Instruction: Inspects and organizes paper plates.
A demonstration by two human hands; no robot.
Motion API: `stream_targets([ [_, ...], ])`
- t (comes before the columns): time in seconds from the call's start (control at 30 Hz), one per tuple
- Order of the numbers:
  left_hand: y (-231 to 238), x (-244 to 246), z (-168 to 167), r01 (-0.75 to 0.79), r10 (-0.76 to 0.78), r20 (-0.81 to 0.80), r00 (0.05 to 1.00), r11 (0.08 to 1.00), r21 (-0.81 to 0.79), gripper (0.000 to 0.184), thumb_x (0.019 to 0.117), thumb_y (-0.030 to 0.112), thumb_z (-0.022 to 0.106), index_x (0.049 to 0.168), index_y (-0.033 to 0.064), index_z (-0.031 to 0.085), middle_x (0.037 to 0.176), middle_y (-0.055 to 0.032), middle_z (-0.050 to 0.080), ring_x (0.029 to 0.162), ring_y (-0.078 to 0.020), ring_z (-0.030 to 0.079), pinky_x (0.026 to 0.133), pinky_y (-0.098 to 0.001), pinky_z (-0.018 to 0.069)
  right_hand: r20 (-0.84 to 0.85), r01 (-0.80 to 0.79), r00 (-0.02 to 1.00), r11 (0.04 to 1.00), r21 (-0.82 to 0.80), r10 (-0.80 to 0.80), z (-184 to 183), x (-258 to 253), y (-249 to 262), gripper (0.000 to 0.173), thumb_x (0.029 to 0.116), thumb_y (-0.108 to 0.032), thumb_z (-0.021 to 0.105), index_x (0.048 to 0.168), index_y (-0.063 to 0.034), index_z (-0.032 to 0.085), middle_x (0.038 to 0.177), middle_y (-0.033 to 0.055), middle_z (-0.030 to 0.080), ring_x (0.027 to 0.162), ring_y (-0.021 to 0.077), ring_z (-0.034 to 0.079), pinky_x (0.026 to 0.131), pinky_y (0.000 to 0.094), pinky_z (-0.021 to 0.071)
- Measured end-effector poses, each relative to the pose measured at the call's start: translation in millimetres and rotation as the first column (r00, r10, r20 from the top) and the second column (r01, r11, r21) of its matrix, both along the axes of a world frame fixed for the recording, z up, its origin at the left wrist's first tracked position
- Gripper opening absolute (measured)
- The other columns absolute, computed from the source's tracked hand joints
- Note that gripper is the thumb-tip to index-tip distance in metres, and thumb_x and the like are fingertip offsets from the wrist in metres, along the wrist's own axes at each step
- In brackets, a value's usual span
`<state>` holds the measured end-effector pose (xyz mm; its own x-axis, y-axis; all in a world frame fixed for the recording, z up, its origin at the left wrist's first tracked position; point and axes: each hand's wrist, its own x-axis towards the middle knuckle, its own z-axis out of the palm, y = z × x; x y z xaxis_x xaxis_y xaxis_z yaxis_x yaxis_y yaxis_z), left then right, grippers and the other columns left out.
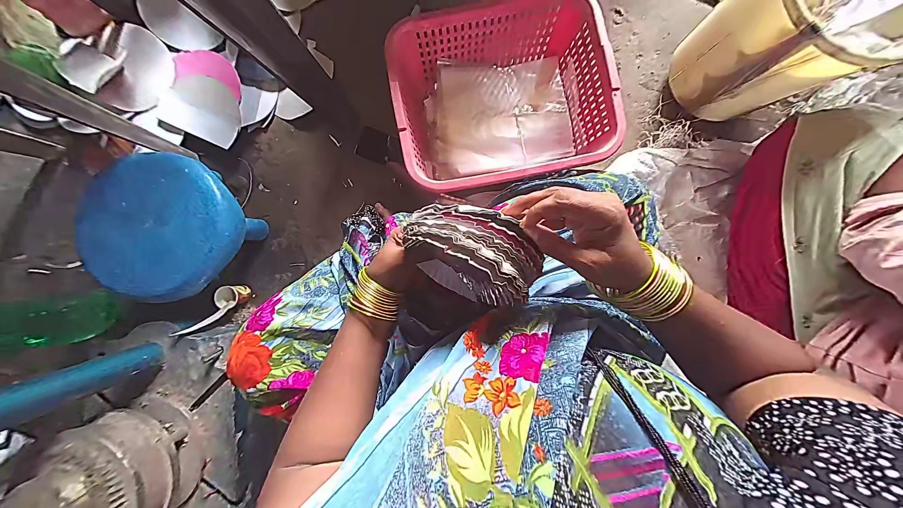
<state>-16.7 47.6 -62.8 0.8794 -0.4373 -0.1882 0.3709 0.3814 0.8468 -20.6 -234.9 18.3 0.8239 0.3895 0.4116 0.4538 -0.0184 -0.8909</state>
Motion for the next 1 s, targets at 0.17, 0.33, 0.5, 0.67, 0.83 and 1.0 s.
stream_targets([
  [0.17,-4.4,-1.6,9.7,-0.016,0.015,0.029,0.999,1.0,0.015,0.029,0.0807,0.005,0.078,0.103,0.0231,0.075,0.099,0.0085,0.077,0.092,-0.0029,0.071,0.086,-0.0266,0.0601,0.028,0.018,0.999,0.999,-0.044,-0.017,-0.1,0.8,-1.7,0.015,0.0936,0.003,0.057,0.092,0.0059,0.072,0.112,0.0173,0.072,0.107,0.0177,0.07,0.09,0.0299,0.0601],
  [0.33,-4.9,-0.2,8.1,0.044,-0.038,0.106,0.994,0.998,-0.052,0.027,0.0846,0.015,0.08,0.108,0.0268,0.075,0.104,0.0111,0.076,0.098,-0.0013,0.07,0.089,-0.0254,0.0589,0.011,-0.016,1.0,1.0,-0.012,0.016,-3.8,0.2,-3.7,0.016,0.0926,-0.002,0.058,0.096,0.0075,0.071,0.113,0.0177,0.071,0.104,0.0168,0.071,0.082,0.0288,0.0628],
  [0.5,-5.0,1.5,6.1,0.056,-0.047,0.103,0.994,0.995,-0.079,0.026,0.085,0.015,0.08,0.107,0.0275,0.076,0.106,0.0109,0.076,0.099,-0.0015,0.07,0.09,-0.0266,0.0588,-0.036,-0.039,0.999,0.999,0.023,0.04,-3.1,0.3,-4.0,0.015,0.0928,-0.008,0.068,0.098,0.0064,0.071,0.114,0.0171,0.07,0.105,0.018,0.072,0.083,0.0305,0.0642],
  [0.67,-5.0,0.4,7.8,0.039,-0.035,0.07,0.997,0.998,-0.052,0.025,0.0841,0.012,0.08,0.105,0.0254,0.076,0.103,0.0094,0.076,0.096,-0.0023,0.071,0.089,-0.0263,0.0594,-0.054,-0.03,0.998,0.999,0.038,0.032,-3.8,0.5,-4.1,0.012,0.0913,-0.002,0.067,0.097,0.0073,0.071,0.114,0.0165,0.07,0.104,0.0162,0.072,0.084,0.029,0.0638],
  [0.83,-3.1,-0.1,6.7,0.04,-0.04,0.06,0.997,0.999,-0.003,0.019,0.0875,0.015,0.077,0.102,0.0278,0.075,0.099,0.0119,0.076,0.093,0.0003,0.07,0.087,-0.0237,0.059,-0.132,-0.04,0.99,0.996,0.074,0.049,-4.0,0.8,-6.1,0.011,0.0928,-0.002,0.065,0.098,0.0065,0.071,0.115,0.0142,0.07,0.104,0.0149,0.071,0.081,0.0281,0.064],
  [1.0,-1.2,0.1,2.9,0.048,-0.048,0.078,0.996,0.999,0.008,0.019,0.088,0.019,0.078,0.104,0.0273,0.074,0.1,0.0112,0.076,0.093,-0.0008,0.07,0.087,-0.0253,0.0595,-0.168,-0.044,0.984,0.994,0.098,0.06,-3.8,0.6,-7.0,0.011,0.0935,-0.001,0.064,0.1,0.0058,0.07,0.116,0.0136,0.07,0.107,0.0156,0.07,0.083,0.0282,0.0634],
])
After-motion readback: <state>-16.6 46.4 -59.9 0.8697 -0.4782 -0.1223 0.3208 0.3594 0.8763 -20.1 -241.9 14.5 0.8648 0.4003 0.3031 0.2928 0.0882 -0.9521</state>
